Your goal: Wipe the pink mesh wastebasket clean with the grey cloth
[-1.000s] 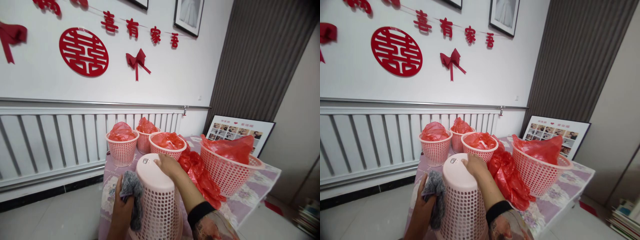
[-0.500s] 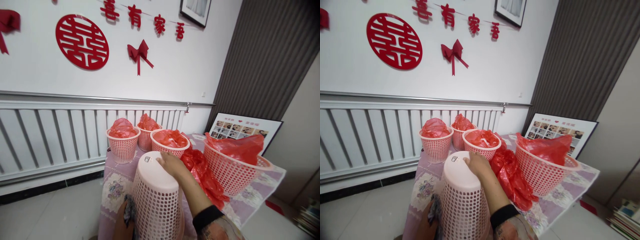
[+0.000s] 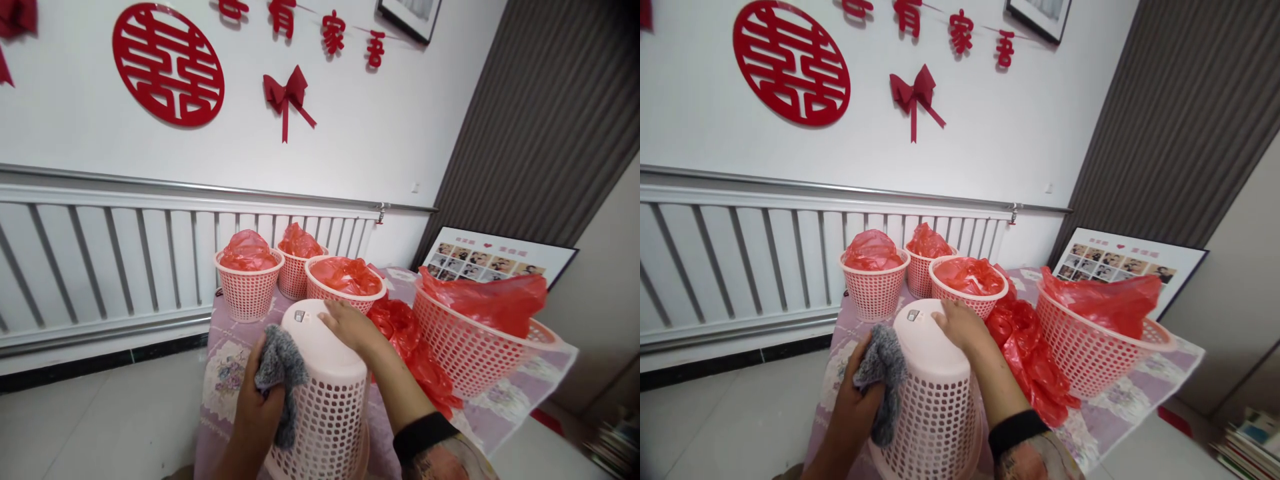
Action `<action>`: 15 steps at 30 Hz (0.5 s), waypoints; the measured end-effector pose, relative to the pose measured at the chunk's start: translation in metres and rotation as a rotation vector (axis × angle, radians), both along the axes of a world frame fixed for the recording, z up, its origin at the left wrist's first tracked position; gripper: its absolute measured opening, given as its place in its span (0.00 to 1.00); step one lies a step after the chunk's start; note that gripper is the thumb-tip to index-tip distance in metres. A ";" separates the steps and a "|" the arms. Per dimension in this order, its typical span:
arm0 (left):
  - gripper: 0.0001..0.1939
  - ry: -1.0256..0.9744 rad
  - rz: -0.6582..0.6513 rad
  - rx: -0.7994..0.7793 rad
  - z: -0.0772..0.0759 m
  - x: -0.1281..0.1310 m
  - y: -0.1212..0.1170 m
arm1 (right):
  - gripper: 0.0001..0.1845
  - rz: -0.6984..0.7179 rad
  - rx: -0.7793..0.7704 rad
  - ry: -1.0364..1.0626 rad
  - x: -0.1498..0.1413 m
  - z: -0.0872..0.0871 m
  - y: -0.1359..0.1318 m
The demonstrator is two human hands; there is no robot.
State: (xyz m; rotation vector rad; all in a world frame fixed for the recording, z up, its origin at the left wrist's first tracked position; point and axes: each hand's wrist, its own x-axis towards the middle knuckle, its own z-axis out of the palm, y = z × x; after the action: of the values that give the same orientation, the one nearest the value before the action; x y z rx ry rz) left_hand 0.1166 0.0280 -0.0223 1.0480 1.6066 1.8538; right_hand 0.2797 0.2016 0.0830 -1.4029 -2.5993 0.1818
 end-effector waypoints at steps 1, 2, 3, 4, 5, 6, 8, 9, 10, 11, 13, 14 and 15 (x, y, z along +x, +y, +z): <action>0.38 0.055 -0.015 0.049 0.007 -0.001 0.004 | 0.33 0.004 0.001 0.007 0.001 -0.001 0.001; 0.39 0.104 -0.029 0.081 0.011 -0.003 0.008 | 0.33 0.009 0.003 0.014 0.001 -0.001 0.001; 0.38 0.141 -0.045 0.094 0.010 -0.005 0.013 | 0.33 0.016 0.006 0.019 0.001 -0.001 0.001; 0.38 0.157 -0.051 0.090 0.006 -0.007 0.016 | 0.33 0.021 0.012 0.021 0.002 -0.001 0.001; 0.38 0.152 -0.051 0.073 0.000 -0.009 0.019 | 0.32 0.024 0.018 0.022 0.002 0.000 0.000; 0.38 0.129 -0.050 0.043 -0.010 -0.011 0.021 | 0.32 0.025 0.023 0.021 0.002 0.000 -0.001; 0.39 0.056 -0.068 -0.063 -0.034 -0.013 0.022 | 0.31 0.026 0.030 0.024 0.001 0.002 -0.002; 0.40 0.024 -0.084 -0.127 -0.048 -0.013 0.021 | 0.31 0.028 0.031 0.025 0.001 0.003 -0.003; 0.41 -0.004 -0.103 -0.194 -0.063 -0.013 0.019 | 0.30 0.030 0.031 0.024 0.001 0.003 -0.004; 0.42 -0.017 -0.124 -0.255 -0.078 -0.014 0.016 | 0.30 0.031 0.029 0.021 0.000 0.004 -0.005; 0.41 -0.023 -0.163 -0.346 -0.103 -0.016 0.009 | 0.30 0.030 0.023 0.018 -0.001 0.005 -0.006; 0.40 -0.015 -0.175 -0.379 -0.113 -0.018 0.005 | 0.29 0.029 0.019 0.019 -0.001 0.006 -0.006; 0.41 -0.006 -0.181 -0.407 -0.119 -0.020 0.002 | 0.30 0.029 0.015 0.021 -0.001 0.006 -0.007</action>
State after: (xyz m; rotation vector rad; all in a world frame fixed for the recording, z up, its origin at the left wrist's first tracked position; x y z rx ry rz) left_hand 0.0962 0.0297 -0.1415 0.9646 1.7263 1.3366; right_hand 0.2784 0.1948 0.0894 -1.3519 -2.6000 0.1792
